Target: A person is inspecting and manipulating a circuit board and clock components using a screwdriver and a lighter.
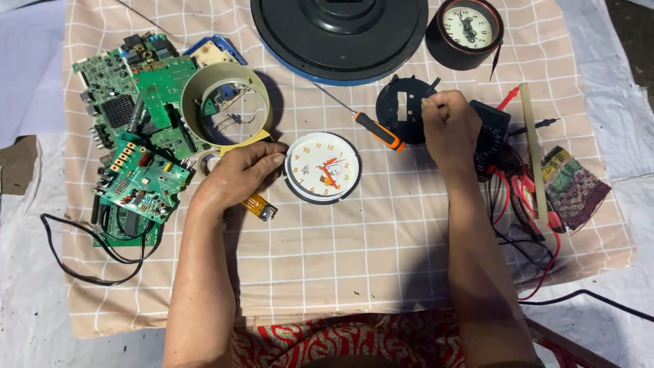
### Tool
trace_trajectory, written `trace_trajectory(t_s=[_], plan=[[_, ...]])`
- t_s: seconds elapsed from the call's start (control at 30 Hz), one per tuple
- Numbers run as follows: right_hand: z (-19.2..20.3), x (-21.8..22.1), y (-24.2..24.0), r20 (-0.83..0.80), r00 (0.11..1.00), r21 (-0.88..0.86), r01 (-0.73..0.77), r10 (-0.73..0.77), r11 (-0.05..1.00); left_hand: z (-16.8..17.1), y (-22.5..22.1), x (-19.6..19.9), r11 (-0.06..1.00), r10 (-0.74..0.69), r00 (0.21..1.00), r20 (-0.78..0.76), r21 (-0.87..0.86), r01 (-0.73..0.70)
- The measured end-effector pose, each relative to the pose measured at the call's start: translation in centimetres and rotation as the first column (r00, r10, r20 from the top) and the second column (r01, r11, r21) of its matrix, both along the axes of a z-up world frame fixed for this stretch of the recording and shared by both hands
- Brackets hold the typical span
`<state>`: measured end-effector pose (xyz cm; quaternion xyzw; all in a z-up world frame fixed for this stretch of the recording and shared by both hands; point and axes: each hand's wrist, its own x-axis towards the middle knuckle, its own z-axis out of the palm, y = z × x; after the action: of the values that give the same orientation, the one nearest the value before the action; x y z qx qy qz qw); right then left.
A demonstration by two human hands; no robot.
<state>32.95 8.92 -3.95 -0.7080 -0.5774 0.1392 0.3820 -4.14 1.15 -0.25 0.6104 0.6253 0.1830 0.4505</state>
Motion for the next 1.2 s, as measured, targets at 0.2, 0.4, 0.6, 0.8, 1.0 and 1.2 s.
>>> trace_trajectory(t_s=[0.2, 0.4, 0.6, 0.8, 1.0, 1.2], plan=[[-0.5, 0.7, -0.2, -0.031, 0.979, 0.057, -0.201, 0.203, 0.978, 1.2, -0.2, 0.5, 1.0, 0.022, 1.0, 0.015, -0.013, -0.021], [-1.3, 1.0, 0.1, 0.076, 0.977, 0.095, -0.204, 0.197, 0.974, 1.1, -0.3, 0.3, 0.999, 0.005, 1.0, 0.012, 0.045, -0.006], [-1.7, 1.3, -0.1, 0.072, 0.974, 0.115, -0.222, 0.214, 0.968, 0.0, -0.5, -0.1, 0.998, 0.038, 0.998, 0.045, 0.042, -0.039], [0.1, 0.0, -0.9, 0.117, 0.971, 0.227, -0.229, 0.207, 0.946, 0.3, -0.1, -0.1, 0.999, -0.043, 0.997, 0.061, 0.022, 0.042], [-1.2, 0.7, -0.6, 0.272, 0.946, 0.303, -0.26, 0.178, 0.917, -2.0, 0.2, -0.2, 0.983, -0.09, 0.995, 0.045, 0.166, 0.082], [1.6, -1.8, -1.6, -0.002, 0.983, 0.19, -0.182, 0.186, 0.965, -0.1, -0.2, 0.3, 0.996, 0.073, 0.971, 0.228, -0.061, -0.061]])
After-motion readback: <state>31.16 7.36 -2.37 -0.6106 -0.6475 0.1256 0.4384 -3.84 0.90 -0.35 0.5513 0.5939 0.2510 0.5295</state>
